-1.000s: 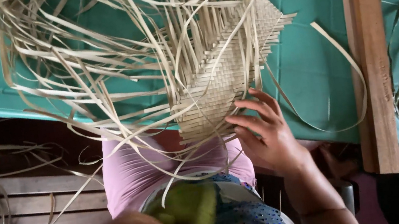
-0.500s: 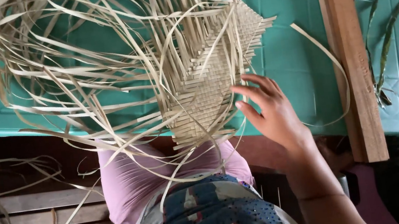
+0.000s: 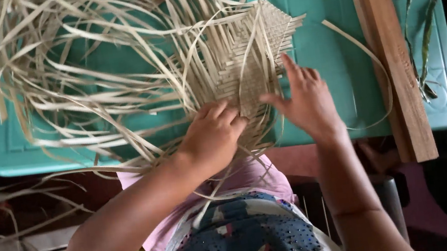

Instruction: Weaving a base or mat from dried plant fibers by hand on a table.

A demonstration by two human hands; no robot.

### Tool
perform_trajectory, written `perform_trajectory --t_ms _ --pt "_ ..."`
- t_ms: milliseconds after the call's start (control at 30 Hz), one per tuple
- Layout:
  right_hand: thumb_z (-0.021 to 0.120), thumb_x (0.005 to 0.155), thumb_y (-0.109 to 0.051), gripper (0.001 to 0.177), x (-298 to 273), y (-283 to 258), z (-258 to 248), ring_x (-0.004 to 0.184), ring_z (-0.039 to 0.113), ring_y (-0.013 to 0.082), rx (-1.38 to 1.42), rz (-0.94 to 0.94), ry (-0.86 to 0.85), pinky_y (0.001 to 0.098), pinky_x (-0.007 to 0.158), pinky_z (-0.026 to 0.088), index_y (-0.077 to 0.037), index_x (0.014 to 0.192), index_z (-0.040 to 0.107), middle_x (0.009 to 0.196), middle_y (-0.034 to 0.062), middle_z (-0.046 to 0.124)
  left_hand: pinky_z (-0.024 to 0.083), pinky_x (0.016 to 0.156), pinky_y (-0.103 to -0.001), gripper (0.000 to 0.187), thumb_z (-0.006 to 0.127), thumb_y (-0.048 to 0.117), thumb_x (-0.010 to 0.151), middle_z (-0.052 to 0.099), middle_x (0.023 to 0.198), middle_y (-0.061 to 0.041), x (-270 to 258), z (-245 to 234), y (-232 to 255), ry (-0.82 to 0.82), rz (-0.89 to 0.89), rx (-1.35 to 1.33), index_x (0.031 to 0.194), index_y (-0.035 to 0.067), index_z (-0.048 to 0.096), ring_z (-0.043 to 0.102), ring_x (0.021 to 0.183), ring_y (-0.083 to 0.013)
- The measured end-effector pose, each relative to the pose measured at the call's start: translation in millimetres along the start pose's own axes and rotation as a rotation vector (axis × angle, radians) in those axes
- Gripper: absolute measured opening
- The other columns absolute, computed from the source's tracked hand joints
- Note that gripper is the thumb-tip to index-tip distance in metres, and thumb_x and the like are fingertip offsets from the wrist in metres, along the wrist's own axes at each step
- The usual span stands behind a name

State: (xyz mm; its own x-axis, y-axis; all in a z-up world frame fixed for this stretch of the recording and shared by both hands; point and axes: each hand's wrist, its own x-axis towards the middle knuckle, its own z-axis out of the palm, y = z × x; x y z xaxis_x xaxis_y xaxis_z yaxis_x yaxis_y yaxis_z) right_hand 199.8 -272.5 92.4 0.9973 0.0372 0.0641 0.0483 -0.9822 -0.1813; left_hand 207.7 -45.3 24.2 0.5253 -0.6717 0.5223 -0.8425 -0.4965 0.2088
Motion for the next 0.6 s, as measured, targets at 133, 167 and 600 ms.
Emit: perform_trajectory --t_ms 133,167,600 --pt "0.077 0.08 -0.064 0.111 -0.1 -14.0 10.3 0.123 0.058 0.0445 -0.086 0.133 -0.027 0.0593 0.094 0.053 -0.006 0.162 0.03 0.13 0.0224 0.061 0.048 0.087 -0.049 0.022 0.062 0.03 0.079 0.063 0.099 -0.004 1.4 20.9 -11.5 -0.271 -0.071 -0.033 0.094 0.015 0.068 0.061 0.105 -0.0302" --pt "0.077 0.08 -0.064 0.111 4.2 -12.7 6.6 0.123 0.058 0.0445 -0.085 0.142 -0.025 0.0593 0.094 0.053 -0.006 0.162 0.03 0.13 0.0224 0.061 0.048 0.087 -0.049 0.022 0.062 0.03 0.079 0.063 0.099 -0.004 10.7 16.1 -12.6 -0.273 -0.062 -0.036 0.094 0.015 0.068 0.061 0.105 -0.0302" --pt "0.069 0.092 -0.007 0.081 32.5 20.4 9.3 0.064 0.073 0.0284 0.802 0.289 -0.213 0.0323 0.044 0.059 -0.005 0.161 0.025 0.103 0.0231 0.066 0.057 0.086 -0.049 0.025 0.041 0.013 0.098 0.066 0.106 -0.019 105.8 21.9 -64.7 -0.526 -0.46 -0.42 0.111 0.004 0.061 0.069 0.104 -0.0403"
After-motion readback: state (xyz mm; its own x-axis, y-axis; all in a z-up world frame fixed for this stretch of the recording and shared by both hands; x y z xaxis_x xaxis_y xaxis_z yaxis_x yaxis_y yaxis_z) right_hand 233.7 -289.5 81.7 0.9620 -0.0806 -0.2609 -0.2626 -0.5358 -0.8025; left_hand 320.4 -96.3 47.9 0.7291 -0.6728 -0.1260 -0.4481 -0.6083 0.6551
